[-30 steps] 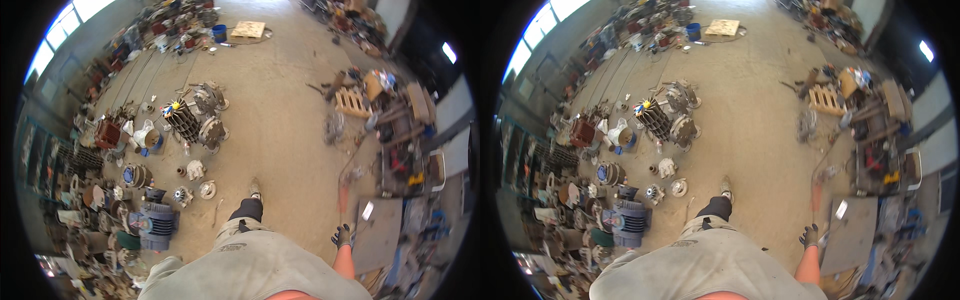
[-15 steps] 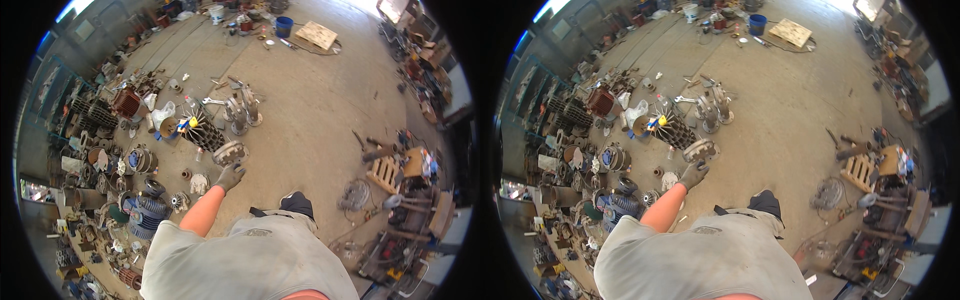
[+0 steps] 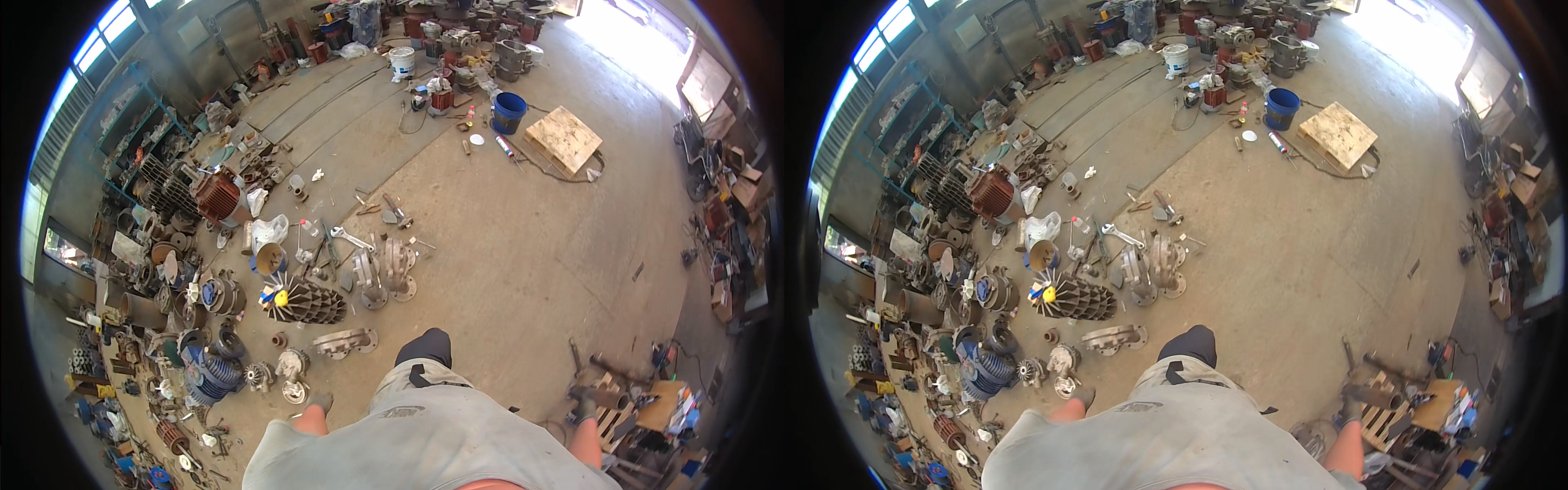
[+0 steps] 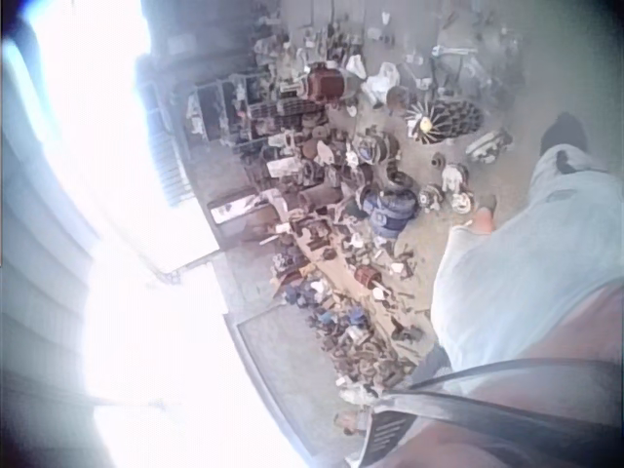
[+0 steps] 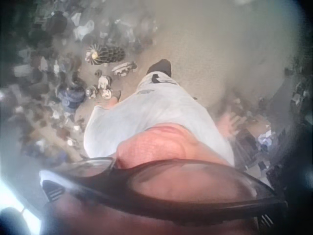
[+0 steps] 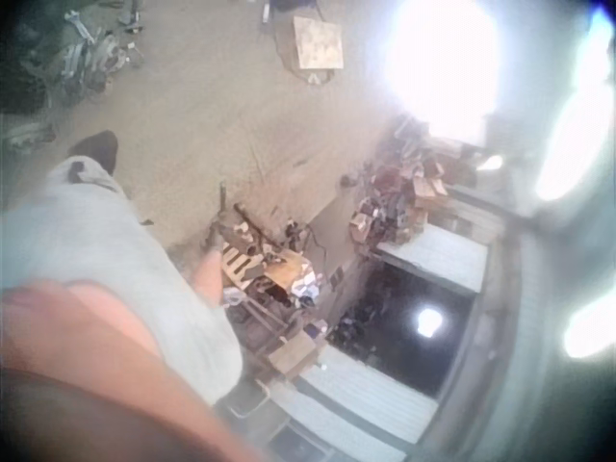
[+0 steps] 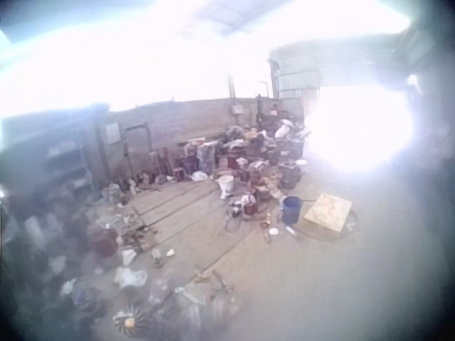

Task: The person wipes a greased mechanical assembly with a rag, repeatedly cleaning the surface and wiping their gloved hands. They handle the part and rag multiple times, rotating the assembly to access different areas.

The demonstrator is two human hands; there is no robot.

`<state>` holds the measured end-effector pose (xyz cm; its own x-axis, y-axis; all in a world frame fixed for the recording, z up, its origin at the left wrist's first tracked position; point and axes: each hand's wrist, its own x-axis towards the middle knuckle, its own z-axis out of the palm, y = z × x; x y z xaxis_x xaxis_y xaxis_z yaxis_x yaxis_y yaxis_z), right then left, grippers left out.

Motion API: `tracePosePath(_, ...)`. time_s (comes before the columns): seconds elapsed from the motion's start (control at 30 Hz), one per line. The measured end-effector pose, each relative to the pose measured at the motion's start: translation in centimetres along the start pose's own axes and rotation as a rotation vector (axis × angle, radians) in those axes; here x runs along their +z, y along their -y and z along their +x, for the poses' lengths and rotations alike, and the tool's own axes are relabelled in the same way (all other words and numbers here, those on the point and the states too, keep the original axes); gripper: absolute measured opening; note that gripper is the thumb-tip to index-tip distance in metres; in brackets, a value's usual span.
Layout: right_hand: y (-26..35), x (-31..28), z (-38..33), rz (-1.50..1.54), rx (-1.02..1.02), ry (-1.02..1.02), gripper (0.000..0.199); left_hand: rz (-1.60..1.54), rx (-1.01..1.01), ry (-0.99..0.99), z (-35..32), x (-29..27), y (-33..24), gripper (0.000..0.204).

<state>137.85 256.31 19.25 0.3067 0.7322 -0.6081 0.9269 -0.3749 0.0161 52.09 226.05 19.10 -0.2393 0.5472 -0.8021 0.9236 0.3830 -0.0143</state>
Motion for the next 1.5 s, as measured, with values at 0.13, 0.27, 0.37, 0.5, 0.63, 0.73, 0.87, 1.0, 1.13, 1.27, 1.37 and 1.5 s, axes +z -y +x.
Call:
tracePosePath(0.13,11.1,-18.6,12.4,1.133,0.320,-0.120,0.033,-0.538,-0.513,0.218,0.3,1.5,-2.5,0.036)
tracePosePath(0.27,22.3,-25.6,18.2,1.093,0.297,-0.062,0.043,-0.622,-0.470,0.240,9.1,-4.8,-6.5,0.042)
tracePosePath(0.37,29.5,-25.0,19.5,0.934,0.437,0.021,0.043,-0.618,-0.305,0.112,19.5,-13.9,-9.6,0.048)
tracePosePath(0.5,36.1,-23.5,17.7,0.704,0.537,0.254,0.053,-0.805,-0.180,-0.422,33.1,-35.3,-12.9,0.048)
tracePosePath(0.63,41.9,-25.3,19.0,0.627,0.596,0.347,0.060,-1.012,0.104,-0.820,38.2,-58.4,-14.8,0.047)
tracePosePath(0.73,47.1,-27.9,23.7,0.610,0.649,0.398,0.065,-0.943,0.091,-0.801,41.6,-69.5,-14.1,0.048)
tracePosePath(0.87,56.2,-33.1,34.8,0.616,0.729,0.448,0.072,-0.753,-0.003,-0.780,47.2,-73.7,-9.7,0.051)
tracePosePath(1.0,72.7,-38.3,48.4,0.694,0.722,0.255,0.075,-0.961,-0.478,-0.459,46.8,-68.9,-6.3,0.046)
tracePosePath(1.13,95.6,-48.4,58.6,0.598,0.107,0.344,0.052,-0.626,-0.412,0.044,42.8,-65.7,-4.4,0.048)
tracePosePath(1.27,116.7,-58.1,60.0,0.492,-0.282,0.325,0.056,-0.913,-0.634,0.071,43.4,-67.6,-5.4,0.047)
tracePosePath(1.37,127.5,-61.6,60.0,0.418,-0.404,0.269,0.050,-0.985,-0.641,0.064,47.3,-71.5,-5.5,0.047)
tracePosePath(1.5,135.4,-61.8,60.8,0.380,-0.369,0.257,0.048,-1.013,-0.586,0.025,54.8,-79.4,-2.5,0.047)
